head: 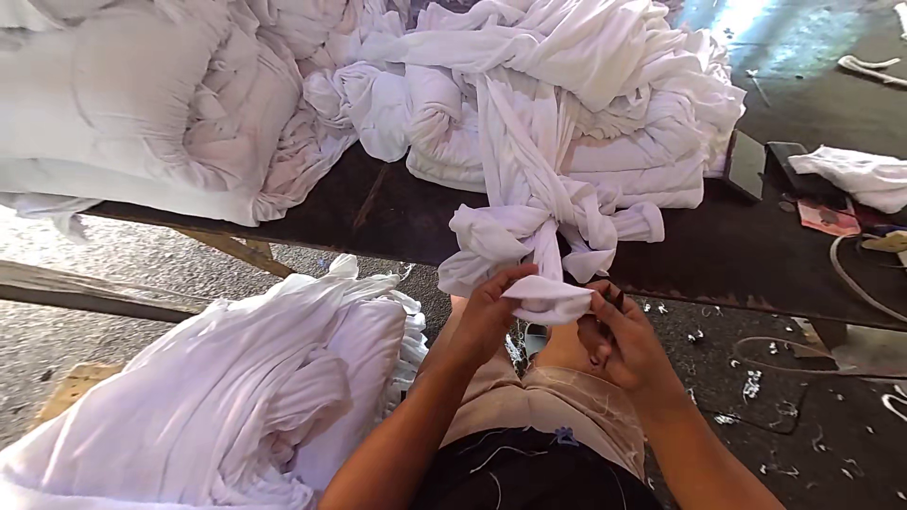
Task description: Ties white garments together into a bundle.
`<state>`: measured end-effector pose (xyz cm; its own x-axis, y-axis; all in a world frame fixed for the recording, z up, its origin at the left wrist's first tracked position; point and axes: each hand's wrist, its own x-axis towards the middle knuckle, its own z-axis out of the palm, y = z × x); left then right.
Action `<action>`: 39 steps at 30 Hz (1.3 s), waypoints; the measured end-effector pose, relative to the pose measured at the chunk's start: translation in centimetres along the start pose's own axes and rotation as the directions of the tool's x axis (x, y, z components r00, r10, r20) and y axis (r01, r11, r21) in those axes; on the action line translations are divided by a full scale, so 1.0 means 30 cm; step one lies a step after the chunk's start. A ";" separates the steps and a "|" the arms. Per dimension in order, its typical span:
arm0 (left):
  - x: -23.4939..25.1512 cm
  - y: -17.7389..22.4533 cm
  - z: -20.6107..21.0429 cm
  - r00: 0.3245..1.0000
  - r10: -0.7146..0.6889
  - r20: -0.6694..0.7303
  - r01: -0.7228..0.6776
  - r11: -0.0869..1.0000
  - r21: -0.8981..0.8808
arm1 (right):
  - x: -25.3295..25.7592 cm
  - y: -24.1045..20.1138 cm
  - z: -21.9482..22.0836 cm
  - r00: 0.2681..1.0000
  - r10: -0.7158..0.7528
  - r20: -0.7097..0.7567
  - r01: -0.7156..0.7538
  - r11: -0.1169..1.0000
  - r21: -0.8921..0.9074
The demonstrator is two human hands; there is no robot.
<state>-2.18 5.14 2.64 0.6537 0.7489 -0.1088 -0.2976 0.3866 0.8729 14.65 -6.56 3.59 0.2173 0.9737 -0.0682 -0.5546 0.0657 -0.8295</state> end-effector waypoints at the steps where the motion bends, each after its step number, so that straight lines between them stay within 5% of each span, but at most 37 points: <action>1: 0.002 0.005 0.007 0.997 -0.072 0.004 0.072 0.989 -0.130 | 0.006 0.000 -0.002 0.999 0.033 -0.013 -0.032 0.996 0.079; 5: 0.018 0.010 0.028 0.979 -0.192 -0.069 0.151 0.912 -0.381 | 0.025 0.007 0.006 0.983 0.148 -0.110 -0.129 0.978 0.165; 9: 0.013 -0.017 -0.001 0.999 -0.041 0.032 0.050 0.925 -0.377 | 0.044 0.011 0.019 0.966 0.159 -0.205 -0.133 0.982 0.133; 12: -0.011 -0.037 -0.017 0.980 0.165 0.108 -0.164 0.986 -0.024 | 0.041 0.014 0.021 0.979 0.079 -0.190 -0.075 0.997 0.031; 14: -0.026 -0.038 -0.006 0.956 0.247 0.156 -0.281 0.925 0.256 | 0.035 0.020 0.029 0.985 0.035 -0.169 -0.040 0.999 -0.029; 17: -0.047 -0.016 0.039 0.961 0.244 0.131 -0.274 0.782 0.560 | 0.030 0.027 0.044 0.987 0.002 -0.164 -0.020 0.994 -0.111; 21: -0.056 -0.020 0.078 0.958 0.281 0.058 -0.241 0.681 0.692 | 0.021 0.027 0.061 0.986 -0.045 -0.161 0.002 0.967 -0.255; 27: -0.049 -0.068 0.062 0.893 0.446 0.053 -0.406 0.751 0.520 | 0.020 0.025 0.062 0.986 -0.098 -0.134 0.046 0.937 -0.347; 33: -0.069 -0.028 0.042 0.932 0.320 0.169 -0.355 0.899 0.256 | 0.022 0.011 0.056 0.980 -0.150 -0.132 0.074 0.885 -0.459; 35: -0.071 -0.033 0.033 0.918 0.338 0.205 -0.376 0.909 0.183 | 0.019 0.015 0.043 0.967 -0.251 -0.043 0.176 0.780 -0.600; 39: -0.070 -0.032 0.016 0.890 0.398 0.223 -0.433 0.890 0.141 | 0.001 0.034 0.023 0.902 -0.401 0.160 0.329 0.400 -0.855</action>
<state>-2.93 2.94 2.26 0.6182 0.7006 0.3563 -0.4498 -0.0565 0.8914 13.53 -6.31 3.14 0.2900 0.8868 0.3598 0.5370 0.1604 -0.8282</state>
